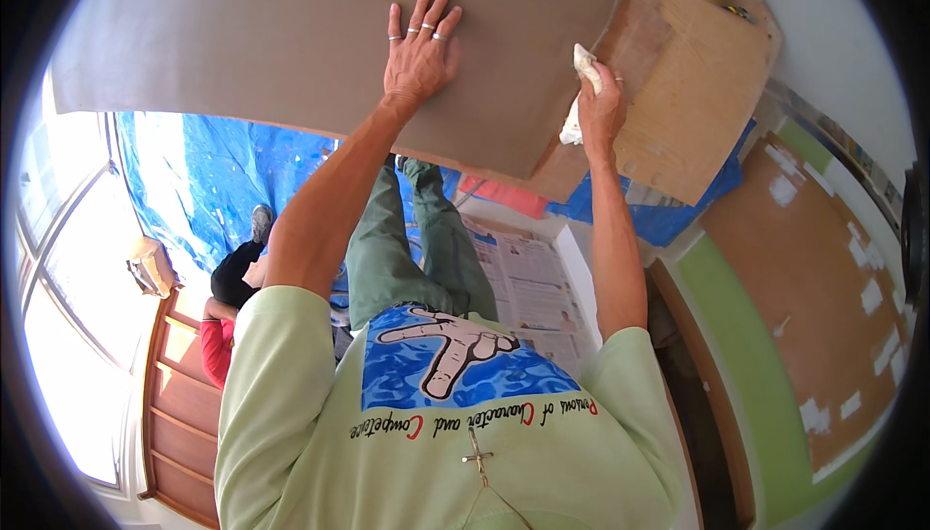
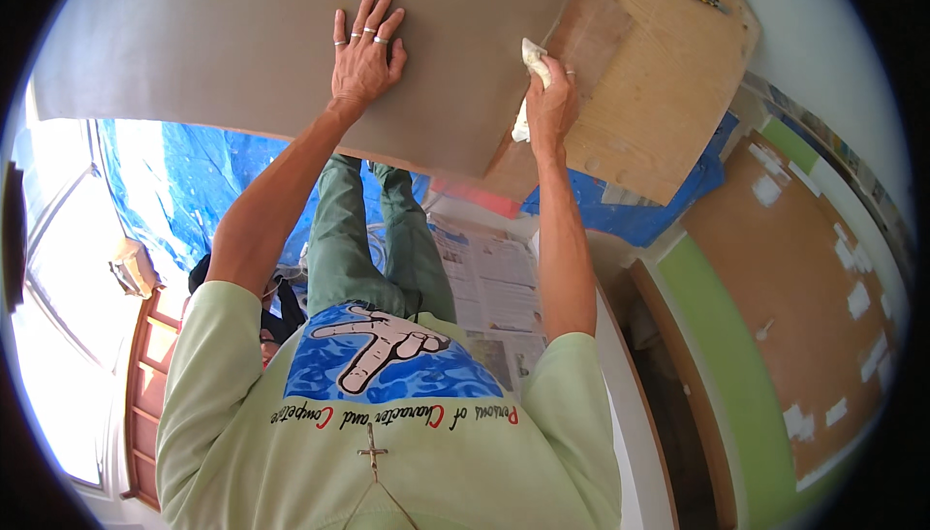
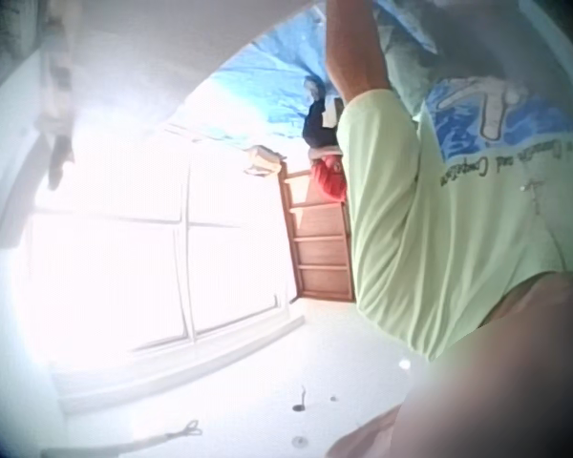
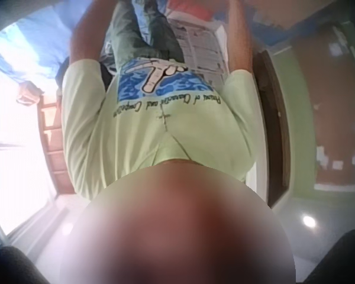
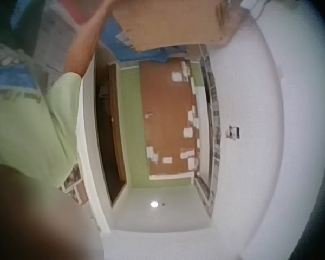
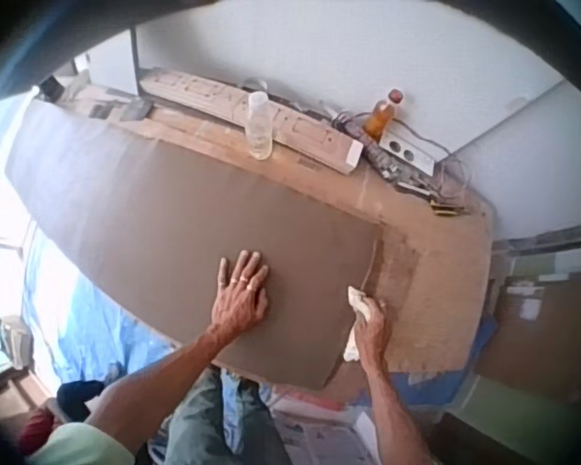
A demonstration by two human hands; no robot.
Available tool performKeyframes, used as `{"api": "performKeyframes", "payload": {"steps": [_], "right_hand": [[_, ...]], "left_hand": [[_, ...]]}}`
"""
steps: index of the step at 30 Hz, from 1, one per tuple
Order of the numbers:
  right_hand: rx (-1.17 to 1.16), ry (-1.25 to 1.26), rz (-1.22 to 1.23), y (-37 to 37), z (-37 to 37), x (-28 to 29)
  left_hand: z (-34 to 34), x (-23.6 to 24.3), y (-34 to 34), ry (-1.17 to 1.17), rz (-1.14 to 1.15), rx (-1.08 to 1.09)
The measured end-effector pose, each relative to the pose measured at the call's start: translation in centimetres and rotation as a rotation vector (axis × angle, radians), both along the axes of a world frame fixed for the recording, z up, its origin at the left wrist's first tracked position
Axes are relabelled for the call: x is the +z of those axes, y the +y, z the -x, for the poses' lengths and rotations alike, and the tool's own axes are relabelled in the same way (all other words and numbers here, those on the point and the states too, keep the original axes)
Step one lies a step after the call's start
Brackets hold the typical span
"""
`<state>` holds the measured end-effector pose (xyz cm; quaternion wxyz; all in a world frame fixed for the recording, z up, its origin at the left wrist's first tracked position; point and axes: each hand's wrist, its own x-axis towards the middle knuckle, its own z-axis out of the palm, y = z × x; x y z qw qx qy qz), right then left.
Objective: The person wipes a large flat board with a white cloth, then briefly pauses to converse with a coworker, and resumes wiping. The person also briefly uses a small scraper on the board surface before walking away.
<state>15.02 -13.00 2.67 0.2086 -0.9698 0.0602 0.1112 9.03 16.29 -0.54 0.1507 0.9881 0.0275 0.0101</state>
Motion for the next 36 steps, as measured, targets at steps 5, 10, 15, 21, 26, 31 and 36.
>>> {"api": "performKeyframes", "payload": {"steps": [5,10,15,21,26,31,36], "right_hand": [[0.029,-0.141,-0.094,0.0,-4.7,-0.4],[-0.025,0.015,-0.075,0.6,2.3,1.0],[0.093,-0.18,-0.167,0.1,-0.9,0.0],[0.022,-0.188,-0.184,0.7,-2.8,0.3],[0.017,-0.111,-0.125,1.1,0.4,1.6],[-0.012,-0.131,-0.13,0.6,-3.1,0.5],[0.034,-0.121,-0.116,0.3,-1.7,-0.2]], "left_hand": [[0.0,0.1,-0.1,-0.053,0.02,0.007],[-0.1,0.0,-0.2,-0.046,0.024,0.009],[0.0,0.0,-0.1,-0.022,-0.003,0.003],[-0.2,0.1,-0.1,0.014,-0.015,-0.002],[-0.2,0.1,0.0,-0.011,0.03,-0.002],[-0.1,0.0,-0.1,-0.033,0.027,-0.003],[-0.2,0.0,-0.1,-0.044,0.031,0.004]]}}
